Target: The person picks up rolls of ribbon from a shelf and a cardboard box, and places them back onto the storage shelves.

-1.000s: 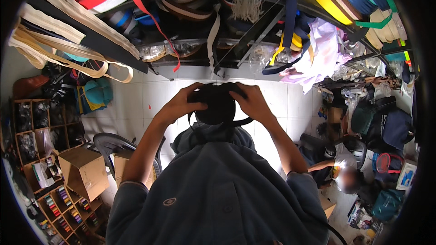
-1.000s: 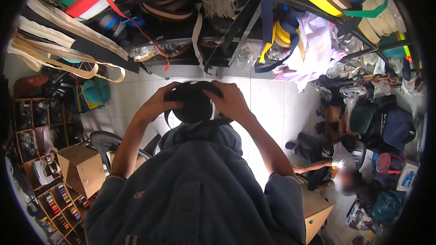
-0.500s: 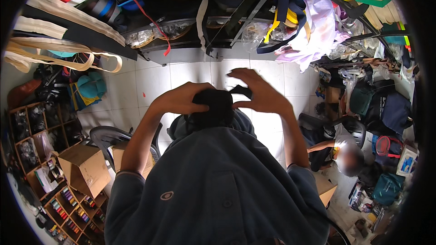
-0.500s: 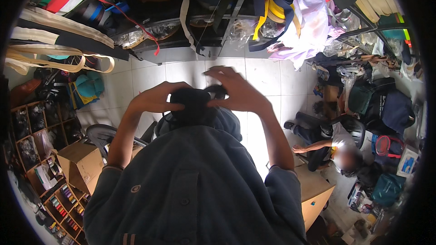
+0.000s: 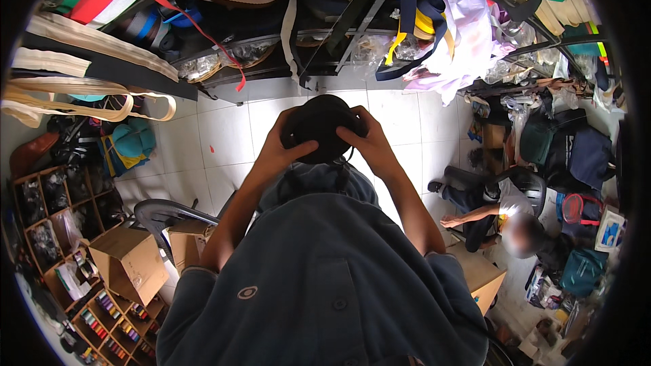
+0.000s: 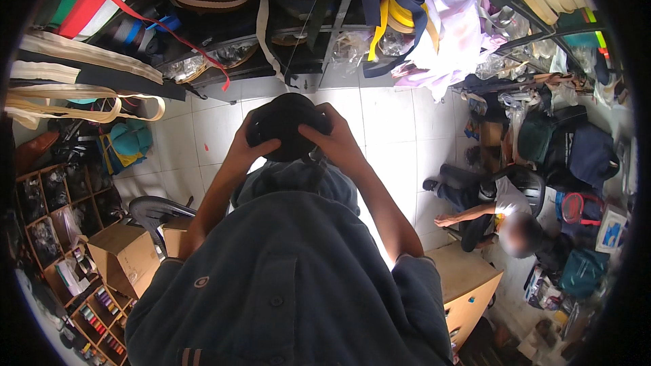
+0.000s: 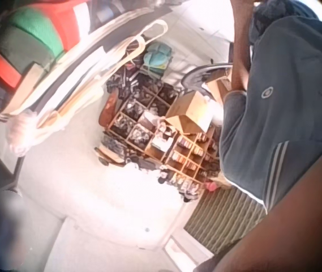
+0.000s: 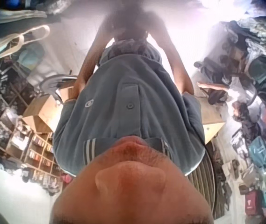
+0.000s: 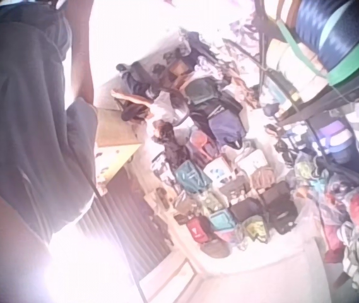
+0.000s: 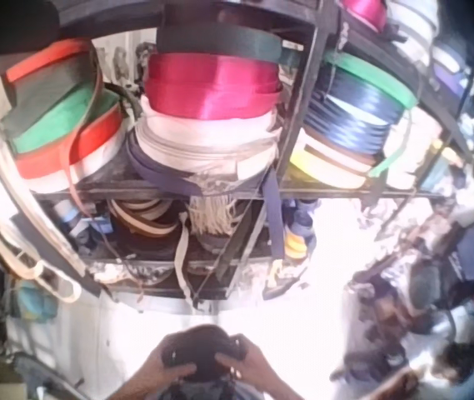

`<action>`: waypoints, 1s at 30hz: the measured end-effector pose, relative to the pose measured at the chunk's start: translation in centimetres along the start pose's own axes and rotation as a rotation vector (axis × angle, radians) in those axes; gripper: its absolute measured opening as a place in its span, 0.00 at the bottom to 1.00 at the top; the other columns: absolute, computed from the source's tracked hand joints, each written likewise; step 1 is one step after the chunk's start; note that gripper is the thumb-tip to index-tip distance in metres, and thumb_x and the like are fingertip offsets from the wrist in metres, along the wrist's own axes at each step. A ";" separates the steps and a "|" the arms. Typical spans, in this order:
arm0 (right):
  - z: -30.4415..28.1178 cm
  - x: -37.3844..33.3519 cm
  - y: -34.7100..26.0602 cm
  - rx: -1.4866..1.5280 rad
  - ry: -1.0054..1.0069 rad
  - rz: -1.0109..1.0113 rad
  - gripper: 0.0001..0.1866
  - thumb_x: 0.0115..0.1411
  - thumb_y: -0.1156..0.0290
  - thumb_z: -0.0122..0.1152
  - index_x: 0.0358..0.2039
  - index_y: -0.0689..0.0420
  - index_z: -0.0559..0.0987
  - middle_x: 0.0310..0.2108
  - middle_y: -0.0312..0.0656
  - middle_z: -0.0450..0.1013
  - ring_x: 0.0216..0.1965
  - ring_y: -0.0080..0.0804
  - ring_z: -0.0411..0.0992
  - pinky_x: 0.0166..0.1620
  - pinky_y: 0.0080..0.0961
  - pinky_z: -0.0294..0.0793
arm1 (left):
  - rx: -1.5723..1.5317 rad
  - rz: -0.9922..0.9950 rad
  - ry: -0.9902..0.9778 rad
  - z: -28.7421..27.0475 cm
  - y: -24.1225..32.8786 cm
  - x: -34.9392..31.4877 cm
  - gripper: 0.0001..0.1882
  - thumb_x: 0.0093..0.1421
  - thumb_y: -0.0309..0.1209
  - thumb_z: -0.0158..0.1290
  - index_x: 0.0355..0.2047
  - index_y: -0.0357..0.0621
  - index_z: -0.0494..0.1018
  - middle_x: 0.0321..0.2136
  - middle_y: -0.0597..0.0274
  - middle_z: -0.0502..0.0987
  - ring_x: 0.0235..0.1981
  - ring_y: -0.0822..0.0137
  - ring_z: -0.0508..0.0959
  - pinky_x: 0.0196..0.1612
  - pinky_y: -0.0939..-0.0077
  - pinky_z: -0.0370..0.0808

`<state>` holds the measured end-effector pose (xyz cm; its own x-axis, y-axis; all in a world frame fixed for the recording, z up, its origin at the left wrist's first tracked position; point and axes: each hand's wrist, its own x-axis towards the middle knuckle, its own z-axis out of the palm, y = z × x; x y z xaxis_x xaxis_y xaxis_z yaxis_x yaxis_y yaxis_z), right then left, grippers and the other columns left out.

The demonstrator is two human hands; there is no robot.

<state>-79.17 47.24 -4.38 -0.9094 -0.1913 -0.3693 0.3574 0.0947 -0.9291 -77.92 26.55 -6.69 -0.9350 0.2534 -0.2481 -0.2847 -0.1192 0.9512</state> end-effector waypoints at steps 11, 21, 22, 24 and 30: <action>-3.5 1.0 3.9 -0.200 -0.182 -0.134 0.16 0.61 0.70 0.55 0.48 0.62 0.70 0.36 0.47 0.75 0.39 0.33 0.73 0.43 0.28 0.70 | 0.501 0.004 -0.148 -1.8 3.5 0.0 0.24 0.50 0.30 0.59 0.48 0.37 0.70 0.36 0.52 0.79 0.39 0.63 0.78 0.46 0.71 0.73; 1.1 0.0 -2.6 -0.626 -0.328 -0.235 0.33 0.42 0.64 0.72 0.50 0.57 0.71 0.40 0.49 0.74 0.43 0.44 0.73 0.48 0.33 0.70 | 0.713 -0.028 -0.400 -1.0 6.7 1.0 0.24 0.48 0.32 0.60 0.46 0.40 0.71 0.32 0.48 0.79 0.35 0.58 0.80 0.43 0.70 0.74; 1.1 0.0 -1.7 -0.624 -0.304 -0.223 0.30 0.43 0.64 0.72 0.47 0.58 0.72 0.36 0.49 0.75 0.39 0.44 0.75 0.46 0.33 0.71 | 0.694 -0.081 -0.343 -1.0 6.7 0.8 0.24 0.47 0.33 0.61 0.46 0.40 0.71 0.32 0.49 0.79 0.34 0.58 0.80 0.43 0.70 0.74; 1.0 -0.3 -1.1 -0.600 -0.305 -0.208 0.25 0.44 0.63 0.71 0.42 0.59 0.75 0.32 0.49 0.76 0.36 0.43 0.76 0.42 0.32 0.72 | 0.606 -0.073 -0.331 -1.5 6.1 0.3 0.27 0.46 0.35 0.63 0.46 0.41 0.71 0.33 0.49 0.79 0.35 0.59 0.80 0.42 0.70 0.74; -0.1 -3.2 0.6 -0.490 -0.320 -0.147 0.24 0.45 0.63 0.71 0.40 0.61 0.74 0.31 0.49 0.76 0.35 0.43 0.76 0.39 0.32 0.73 | 0.503 -0.191 -0.305 -0.4 3.3 -3.7 0.30 0.44 0.37 0.66 0.47 0.40 0.70 0.34 0.50 0.79 0.36 0.59 0.79 0.43 0.71 0.73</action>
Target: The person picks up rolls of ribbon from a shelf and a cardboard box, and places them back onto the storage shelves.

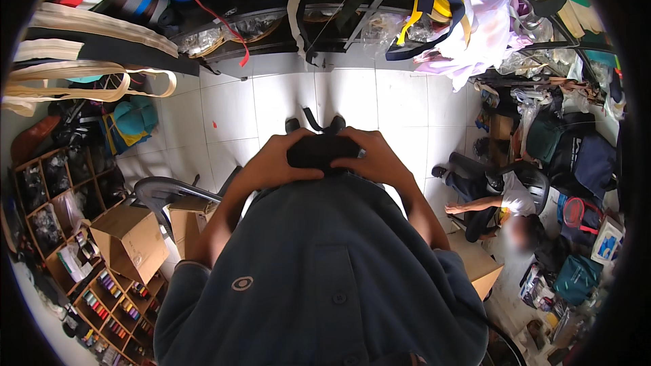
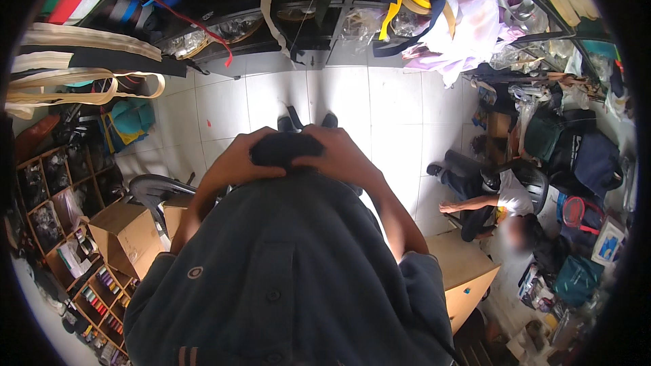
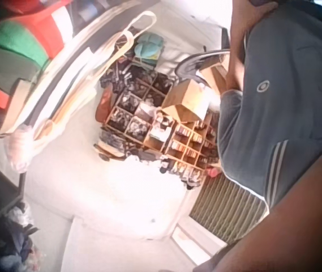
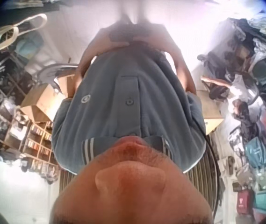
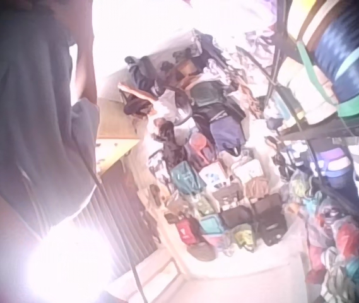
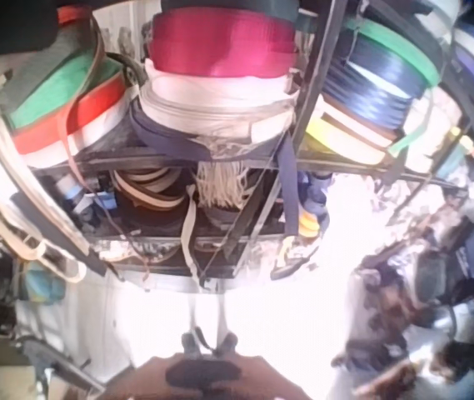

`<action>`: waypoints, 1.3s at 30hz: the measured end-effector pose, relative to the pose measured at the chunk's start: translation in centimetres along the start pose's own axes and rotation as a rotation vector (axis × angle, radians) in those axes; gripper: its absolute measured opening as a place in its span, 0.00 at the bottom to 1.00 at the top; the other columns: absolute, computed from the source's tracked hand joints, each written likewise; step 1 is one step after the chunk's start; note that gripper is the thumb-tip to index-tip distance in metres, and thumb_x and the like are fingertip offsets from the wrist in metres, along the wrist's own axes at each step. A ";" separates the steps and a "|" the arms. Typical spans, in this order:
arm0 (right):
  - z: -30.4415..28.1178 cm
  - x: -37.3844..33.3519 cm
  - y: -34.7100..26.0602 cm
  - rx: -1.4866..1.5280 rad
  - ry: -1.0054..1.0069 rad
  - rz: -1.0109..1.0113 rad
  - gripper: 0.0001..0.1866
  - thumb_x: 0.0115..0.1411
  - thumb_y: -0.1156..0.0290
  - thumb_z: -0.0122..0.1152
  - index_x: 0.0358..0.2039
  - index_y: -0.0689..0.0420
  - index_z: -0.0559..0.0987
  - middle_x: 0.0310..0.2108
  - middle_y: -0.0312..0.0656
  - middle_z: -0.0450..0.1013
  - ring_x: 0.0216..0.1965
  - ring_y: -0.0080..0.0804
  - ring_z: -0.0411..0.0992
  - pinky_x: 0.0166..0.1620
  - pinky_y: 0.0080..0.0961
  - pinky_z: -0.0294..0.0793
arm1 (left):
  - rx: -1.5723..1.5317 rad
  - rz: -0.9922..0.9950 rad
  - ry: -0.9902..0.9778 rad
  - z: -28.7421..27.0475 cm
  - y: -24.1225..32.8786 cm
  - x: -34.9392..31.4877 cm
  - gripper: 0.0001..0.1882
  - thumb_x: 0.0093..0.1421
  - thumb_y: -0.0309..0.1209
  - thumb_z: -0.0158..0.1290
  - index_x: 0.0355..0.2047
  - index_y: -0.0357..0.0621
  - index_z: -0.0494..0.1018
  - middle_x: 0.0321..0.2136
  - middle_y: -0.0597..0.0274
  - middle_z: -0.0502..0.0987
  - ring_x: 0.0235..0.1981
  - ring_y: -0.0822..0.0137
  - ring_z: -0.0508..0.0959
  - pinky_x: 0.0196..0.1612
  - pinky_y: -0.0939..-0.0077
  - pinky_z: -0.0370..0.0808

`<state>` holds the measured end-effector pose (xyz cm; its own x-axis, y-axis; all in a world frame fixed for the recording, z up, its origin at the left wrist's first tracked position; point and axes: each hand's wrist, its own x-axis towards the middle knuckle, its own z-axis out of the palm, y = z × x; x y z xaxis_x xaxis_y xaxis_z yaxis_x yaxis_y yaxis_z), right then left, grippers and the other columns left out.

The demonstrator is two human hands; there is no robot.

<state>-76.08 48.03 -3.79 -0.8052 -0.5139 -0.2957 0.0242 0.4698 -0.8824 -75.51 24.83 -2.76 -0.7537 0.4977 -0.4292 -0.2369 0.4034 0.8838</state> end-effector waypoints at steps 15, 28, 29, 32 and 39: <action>-2.4 0.1 0.5 -0.190 0.026 -0.097 0.14 0.54 0.72 0.59 0.41 0.63 0.75 0.41 0.48 0.72 0.43 0.46 0.70 0.47 0.34 0.69 | 0.095 -0.001 -0.026 0.0 0.5 1.4 0.25 0.44 0.38 0.65 0.41 0.38 0.74 0.27 0.52 0.79 0.28 0.62 0.79 0.37 0.72 0.74; -1.8 0.0 -2.9 -0.165 -0.160 0.083 0.29 0.45 0.64 0.71 0.46 0.59 0.71 0.40 0.48 0.74 0.42 0.44 0.73 0.46 0.30 0.71 | 0.188 0.191 -0.122 0.3 1.9 2.1 0.21 0.47 0.36 0.63 0.39 0.37 0.74 0.28 0.50 0.78 0.33 0.59 0.79 0.40 0.70 0.74; -1.9 0.0 -2.7 -0.093 -0.096 0.126 0.27 0.46 0.66 0.70 0.46 0.59 0.71 0.38 0.47 0.74 0.40 0.41 0.74 0.45 0.29 0.71 | 0.137 0.189 -0.097 0.2 1.4 2.0 0.21 0.48 0.33 0.63 0.40 0.37 0.73 0.32 0.50 0.78 0.35 0.60 0.79 0.43 0.70 0.74; -2.2 -0.4 -1.5 0.167 0.145 0.206 0.23 0.49 0.69 0.67 0.44 0.61 0.71 0.34 0.44 0.75 0.37 0.32 0.74 0.43 0.25 0.72 | -0.331 0.250 -0.008 0.7 -1.9 2.4 0.25 0.47 0.23 0.62 0.46 0.36 0.68 0.42 0.52 0.75 0.44 0.62 0.76 0.49 0.69 0.72; 0.2 1.4 1.4 0.456 0.622 0.042 0.17 0.57 0.73 0.59 0.45 0.62 0.68 0.37 0.44 0.71 0.40 0.29 0.70 0.43 0.25 0.69 | -0.707 0.221 0.170 2.3 -0.3 3.8 0.29 0.49 0.16 0.60 0.51 0.33 0.62 0.46 0.52 0.71 0.48 0.62 0.73 0.53 0.68 0.70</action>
<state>-77.04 47.78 -5.50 -0.9797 0.0595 -0.1914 0.1953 0.0683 -0.9784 -76.92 28.37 -5.05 -0.9000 0.3612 -0.2441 -0.3624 -0.3084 0.8795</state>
